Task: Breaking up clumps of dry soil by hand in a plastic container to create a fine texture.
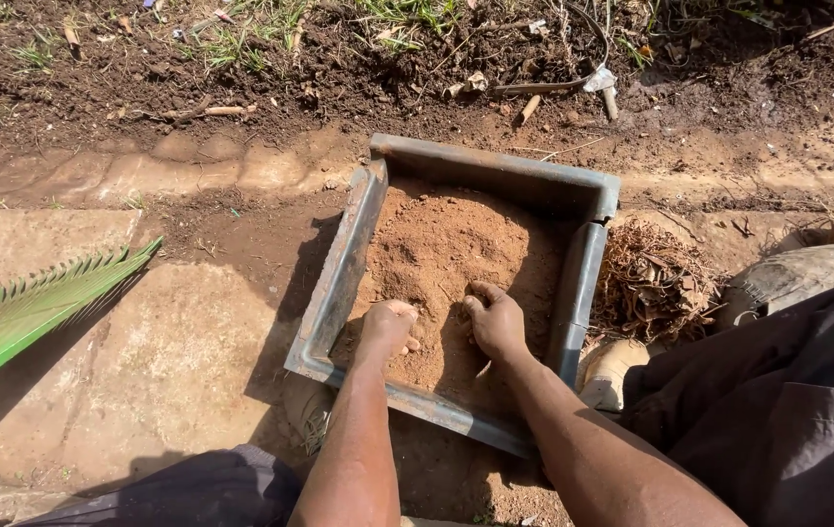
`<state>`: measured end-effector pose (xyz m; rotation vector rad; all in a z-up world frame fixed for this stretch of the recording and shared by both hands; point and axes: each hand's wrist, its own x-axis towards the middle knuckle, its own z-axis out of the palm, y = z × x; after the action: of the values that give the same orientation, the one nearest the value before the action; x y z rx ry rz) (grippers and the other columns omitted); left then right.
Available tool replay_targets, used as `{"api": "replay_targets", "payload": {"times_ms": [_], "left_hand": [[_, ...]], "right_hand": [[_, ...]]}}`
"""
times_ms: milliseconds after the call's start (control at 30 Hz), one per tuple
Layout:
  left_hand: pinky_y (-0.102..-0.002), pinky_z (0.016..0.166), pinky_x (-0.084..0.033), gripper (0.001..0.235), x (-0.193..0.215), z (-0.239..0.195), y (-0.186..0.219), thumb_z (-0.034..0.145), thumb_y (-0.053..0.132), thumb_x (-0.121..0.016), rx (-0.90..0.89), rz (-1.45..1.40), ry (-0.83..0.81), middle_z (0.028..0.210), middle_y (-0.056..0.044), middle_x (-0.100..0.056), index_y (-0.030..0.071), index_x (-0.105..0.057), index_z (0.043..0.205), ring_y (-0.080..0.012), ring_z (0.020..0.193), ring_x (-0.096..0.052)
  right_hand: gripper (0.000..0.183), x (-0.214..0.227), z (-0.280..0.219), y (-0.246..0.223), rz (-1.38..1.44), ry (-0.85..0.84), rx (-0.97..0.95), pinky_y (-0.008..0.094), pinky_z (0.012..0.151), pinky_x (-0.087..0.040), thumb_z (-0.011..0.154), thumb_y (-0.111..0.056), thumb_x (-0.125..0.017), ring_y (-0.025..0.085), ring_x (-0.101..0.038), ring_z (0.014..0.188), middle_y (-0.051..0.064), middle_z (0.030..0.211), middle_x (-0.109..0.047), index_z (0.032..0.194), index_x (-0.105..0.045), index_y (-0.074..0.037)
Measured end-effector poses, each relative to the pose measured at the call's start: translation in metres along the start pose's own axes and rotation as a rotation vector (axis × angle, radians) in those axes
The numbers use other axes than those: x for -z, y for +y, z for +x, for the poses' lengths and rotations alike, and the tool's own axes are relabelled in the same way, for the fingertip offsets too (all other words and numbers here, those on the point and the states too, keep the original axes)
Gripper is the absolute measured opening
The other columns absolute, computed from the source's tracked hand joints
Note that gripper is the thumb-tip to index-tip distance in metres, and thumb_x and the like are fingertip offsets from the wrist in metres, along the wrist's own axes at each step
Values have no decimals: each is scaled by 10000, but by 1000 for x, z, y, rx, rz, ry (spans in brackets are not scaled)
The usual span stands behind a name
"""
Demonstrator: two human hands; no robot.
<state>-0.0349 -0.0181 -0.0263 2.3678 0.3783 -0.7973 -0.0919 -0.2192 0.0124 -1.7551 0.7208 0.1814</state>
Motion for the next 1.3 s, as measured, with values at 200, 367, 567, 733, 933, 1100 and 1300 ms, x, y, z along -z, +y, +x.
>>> {"api": "replay_targets", "payload": {"times_ms": [200,367,567,733,933,1100,1300], "left_hand": [[-484,889,-643,285,10,-11,-8,870,413,-637,-39,-34,129,1007,-6,-842,352,-857,1041,-285,1075,-781],[-484,1032,-582,324,20,-29,18,899,401,-644,-34,-32,226,1139,-22,-835,302,-831,1144,-301,1229,-726],[-500,1079,-557,358,27,-37,67,964,289,-625,-117,-151,312,1262,-104,-797,219,-782,1278,-348,1265,-704],[-548,1112,-531,334,32,-26,87,1016,168,-616,-167,-191,422,1304,-220,-754,105,-740,1320,-431,1300,-661],[-502,1231,-400,454,28,-4,86,1058,90,-493,-110,-200,424,1557,-235,-570,69,-578,1503,-396,1542,-438],[-491,1136,-455,402,-8,46,46,1033,206,-564,-111,14,451,1432,-103,-600,161,-666,1418,-345,1406,-524],[-487,1108,-506,389,-6,52,51,1019,159,-547,-80,-96,447,1551,-181,-545,153,-679,1385,-402,1425,-552]], "right_hand": [[301,4,28,-13,830,-328,-219,393,893,-681,1026,-48,-624,241,-796,953,150,1118,-772,1325,-656,-58],[273,-2,32,-4,555,-280,-97,332,657,-704,1029,-92,-670,225,-813,770,178,963,-794,1285,-657,-1],[306,6,54,6,120,-56,29,423,584,-650,1060,-417,-648,297,-795,697,150,697,-755,1113,-775,-145],[290,12,57,-48,-255,180,277,482,878,-618,1024,-560,-678,334,-778,991,72,944,-808,1094,-836,-327],[260,-5,125,-92,-328,206,525,525,866,-634,997,-194,-682,399,-731,1036,155,1074,-694,1221,-802,-141],[214,-21,164,-110,-634,16,584,463,889,-648,943,-331,-682,320,-733,1043,53,990,-692,1065,-826,-229],[344,-61,183,-122,-758,-53,646,538,867,-639,1011,-321,-615,413,-729,1053,152,1121,-654,1292,-717,-150]]}}
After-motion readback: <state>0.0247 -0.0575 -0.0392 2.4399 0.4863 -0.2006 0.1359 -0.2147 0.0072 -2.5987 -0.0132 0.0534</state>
